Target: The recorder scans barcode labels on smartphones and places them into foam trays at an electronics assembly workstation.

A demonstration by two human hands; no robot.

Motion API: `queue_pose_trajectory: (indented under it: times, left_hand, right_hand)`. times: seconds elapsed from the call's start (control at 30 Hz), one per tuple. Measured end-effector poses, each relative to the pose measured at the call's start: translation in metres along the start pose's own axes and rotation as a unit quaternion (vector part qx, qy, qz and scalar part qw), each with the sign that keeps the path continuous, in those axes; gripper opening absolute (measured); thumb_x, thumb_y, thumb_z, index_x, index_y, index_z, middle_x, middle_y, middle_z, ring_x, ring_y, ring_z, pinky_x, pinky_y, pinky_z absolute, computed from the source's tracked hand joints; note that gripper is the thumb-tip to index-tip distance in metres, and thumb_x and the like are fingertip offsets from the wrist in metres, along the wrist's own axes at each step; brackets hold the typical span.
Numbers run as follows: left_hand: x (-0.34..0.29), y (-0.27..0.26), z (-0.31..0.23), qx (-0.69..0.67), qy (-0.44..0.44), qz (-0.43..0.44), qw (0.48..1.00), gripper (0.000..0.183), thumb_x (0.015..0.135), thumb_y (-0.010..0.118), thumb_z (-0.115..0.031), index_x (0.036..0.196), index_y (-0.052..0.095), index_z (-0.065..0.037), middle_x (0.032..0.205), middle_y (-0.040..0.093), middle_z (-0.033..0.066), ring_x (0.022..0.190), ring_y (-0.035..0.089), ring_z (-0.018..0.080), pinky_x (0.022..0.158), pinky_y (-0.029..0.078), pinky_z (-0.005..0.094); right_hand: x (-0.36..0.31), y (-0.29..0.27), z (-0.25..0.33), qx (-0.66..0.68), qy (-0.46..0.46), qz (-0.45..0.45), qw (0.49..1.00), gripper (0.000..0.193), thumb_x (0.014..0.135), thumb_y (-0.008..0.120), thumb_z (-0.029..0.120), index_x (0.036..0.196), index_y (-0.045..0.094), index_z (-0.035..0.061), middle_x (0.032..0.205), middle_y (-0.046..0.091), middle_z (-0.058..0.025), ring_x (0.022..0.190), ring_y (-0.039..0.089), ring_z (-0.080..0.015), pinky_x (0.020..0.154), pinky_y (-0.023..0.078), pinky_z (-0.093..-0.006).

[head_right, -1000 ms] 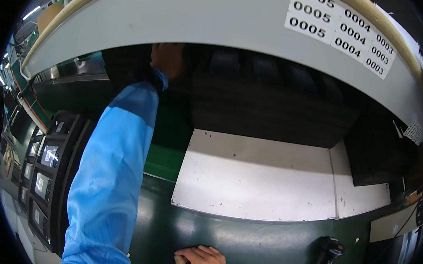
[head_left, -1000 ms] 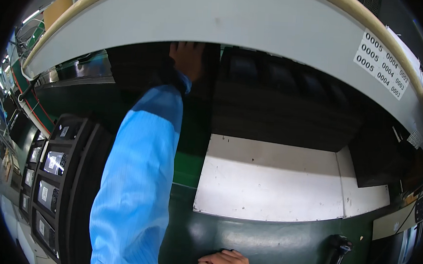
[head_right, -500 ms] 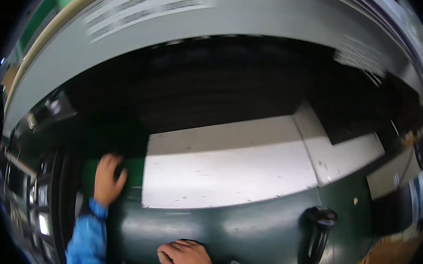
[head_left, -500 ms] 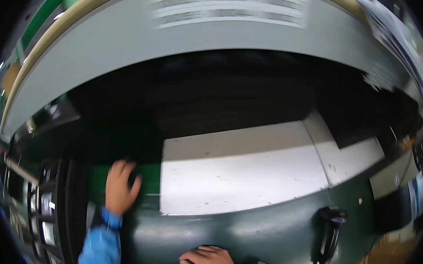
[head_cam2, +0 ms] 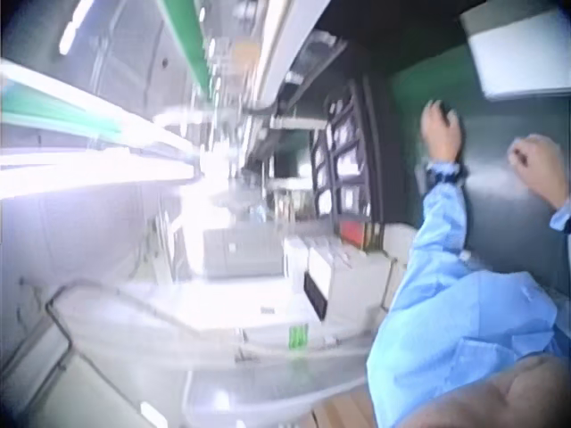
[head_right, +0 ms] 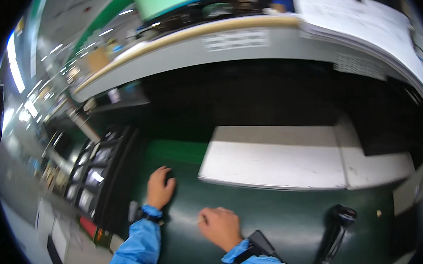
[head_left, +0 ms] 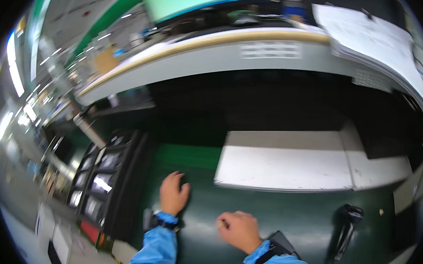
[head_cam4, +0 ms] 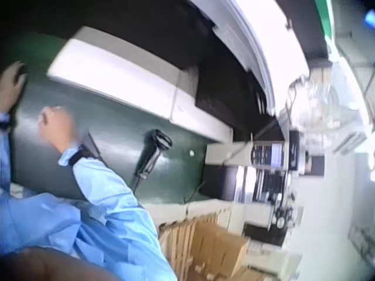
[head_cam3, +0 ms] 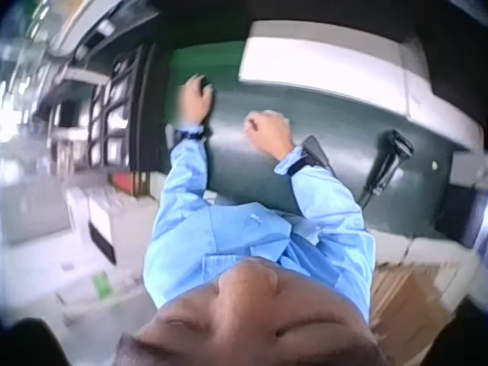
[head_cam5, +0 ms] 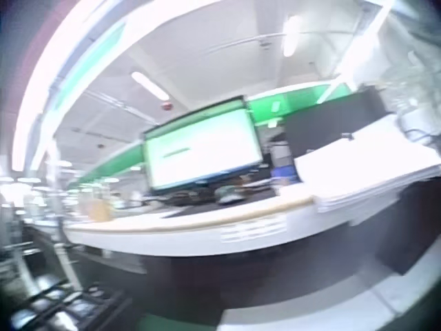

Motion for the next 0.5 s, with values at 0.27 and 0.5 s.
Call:
queue_pose_trajectory:
  times: [0.27, 0.5]
  left_hand:
    - [-0.144, -0.079, -0.076, -0.01, -0.023, 0.115, 0.993, 0.046, 0.089, 0.068, -0.027, 0.129, 0.062, -0.005, 0.142, 0.056, 0.0191, 0.135, 0.05, 0.0394, 0.114, 0.038, 0.0503]
    - [-0.236, -0.153, -0.021, 0.0, -0.092, 0.026, 0.995, 0.044, 0.092, 0.067, -0.029, 0.13, 0.061, -0.008, 0.135, 0.062, 0.018, 0.128, 0.056, 0.0351, 0.109, 0.041, 0.0484]
  right_hand:
    - [-0.004, -0.006, 0.01, 0.014, 0.034, 0.005, 0.999, 0.009, 0.083, 0.071, 0.023, 0.082, 0.074, 0.0151, 0.068, 0.066, -0.0056, 0.068, 0.065, -0.0269, 0.063, 0.052, -0.0398]
    - [-0.007, 0.002, -0.011, 0.028, 0.099, 0.027, 0.994, 0.013, 0.083, 0.072, 0.02, 0.08, 0.072, 0.0076, 0.07, 0.067, -0.0086, 0.066, 0.065, -0.0259, 0.064, 0.052, -0.0379]
Point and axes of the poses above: each hand's wrist, its own x-axis towards the middle knuckle, its own y-axis out of the palm, z = x × y, the point moved 8 cm from there along x, towards the middle knuckle
